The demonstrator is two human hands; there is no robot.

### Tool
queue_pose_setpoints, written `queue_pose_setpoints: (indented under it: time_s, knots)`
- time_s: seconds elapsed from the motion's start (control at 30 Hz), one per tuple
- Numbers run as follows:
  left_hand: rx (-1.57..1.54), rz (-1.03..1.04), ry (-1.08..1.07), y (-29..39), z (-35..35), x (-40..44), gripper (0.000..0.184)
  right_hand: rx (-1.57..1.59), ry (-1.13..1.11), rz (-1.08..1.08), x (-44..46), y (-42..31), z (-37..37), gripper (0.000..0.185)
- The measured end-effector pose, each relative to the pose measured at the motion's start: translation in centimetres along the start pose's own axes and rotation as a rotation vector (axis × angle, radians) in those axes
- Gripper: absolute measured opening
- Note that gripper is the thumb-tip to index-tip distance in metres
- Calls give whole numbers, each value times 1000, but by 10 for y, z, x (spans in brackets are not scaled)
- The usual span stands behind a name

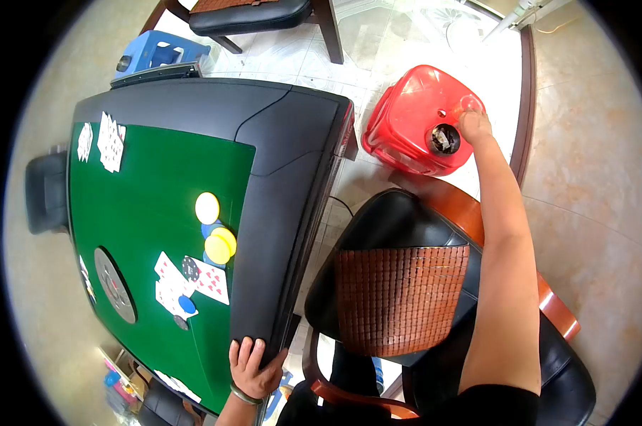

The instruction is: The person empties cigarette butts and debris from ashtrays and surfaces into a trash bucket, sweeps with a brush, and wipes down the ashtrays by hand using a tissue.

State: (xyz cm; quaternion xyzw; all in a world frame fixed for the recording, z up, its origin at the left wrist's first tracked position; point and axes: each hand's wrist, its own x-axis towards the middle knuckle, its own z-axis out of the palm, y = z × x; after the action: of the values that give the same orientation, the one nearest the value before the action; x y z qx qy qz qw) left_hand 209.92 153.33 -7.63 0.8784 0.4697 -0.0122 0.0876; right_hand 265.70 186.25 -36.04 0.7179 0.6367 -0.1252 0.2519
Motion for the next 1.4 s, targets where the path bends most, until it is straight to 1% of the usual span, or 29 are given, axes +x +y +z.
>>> queue_pose_setpoints:
  time_s: [0.03,0.17,0.2,0.3,0.33,0.43,0.47,0.57,0.63,0.67,0.77,0.83,0.9,0.97,1.0,1.03,1.07,1.1,1.13,1.17,1.2,1.27,1.3,1.37,1.4]
  knots:
    - [-1,-1,-2,0,-1,0,40,-75,26,-17,8,1,12,31]
    - [-1,2,13,-1,1,1,41,-277,184,-44,2,-21,8,29]
    - [-7,-6,6,-1,0,1,41,-271,260,-27,5,-26,14,32]
    - [-15,-15,35,0,0,3,40,-64,144,35,7,-41,5,36]
    - [-24,-14,15,0,-1,0,40,-89,132,-7,1,-46,-2,37]
    - [-51,-4,5,-1,-2,-1,41,-82,107,-27,-1,-52,-5,39]
    - [-54,1,10,-3,-2,1,41,-86,243,-89,8,-44,12,34]
    - [-63,19,2,-5,-3,1,41,-109,249,-11,14,-31,-3,27]
    - [-85,18,11,-6,-2,1,43,8,430,118,16,-26,-15,20]
    - [-93,15,9,-6,-1,1,43,-91,560,1,-5,-28,-40,23]
    - [-134,0,15,-6,-6,6,42,-39,697,-207,-86,-48,-115,24]
    - [-144,0,55,-6,-3,5,43,58,735,-209,-136,-67,-140,23]
    - [-204,-48,58,-5,-13,11,31,163,737,-205,-193,-85,-156,21]
    - [-224,-54,64,-4,-16,11,31,261,602,-165,-255,-107,-167,22]
    - [-251,-51,54,-5,-18,10,31,305,672,-218,-282,-116,-163,21]
    - [-268,-47,67,-5,-18,8,31,384,630,-227,-311,-127,-161,20]
    - [-299,-38,98,-4,-19,8,29,435,662,-250,-335,-138,-148,20]
    - [-327,-26,129,-5,-21,7,28,569,666,-323,-360,-150,-143,20]
    - [-355,-14,165,-5,-22,4,26,560,623,-272,-393,-166,-138,19]
    - [-382,1,203,-6,-21,1,24,618,613,-237,-420,-181,-120,19]
    - [-387,40,229,-11,-17,-1,26,679,600,-257,-446,-195,-109,19]
    - [-514,59,313,-26,-4,1,30,775,546,-180,-506,-227,-89,19]
    - [-593,56,358,-28,-2,-3,30,804,473,-172,-531,-240,-74,18]
    - [-796,40,392,-12,-6,-34,31,721,447,-101,-592,-263,-51,19]
    - [-896,38,403,-3,-8,-48,32,699,458,-102,-620,-272,-37,19]
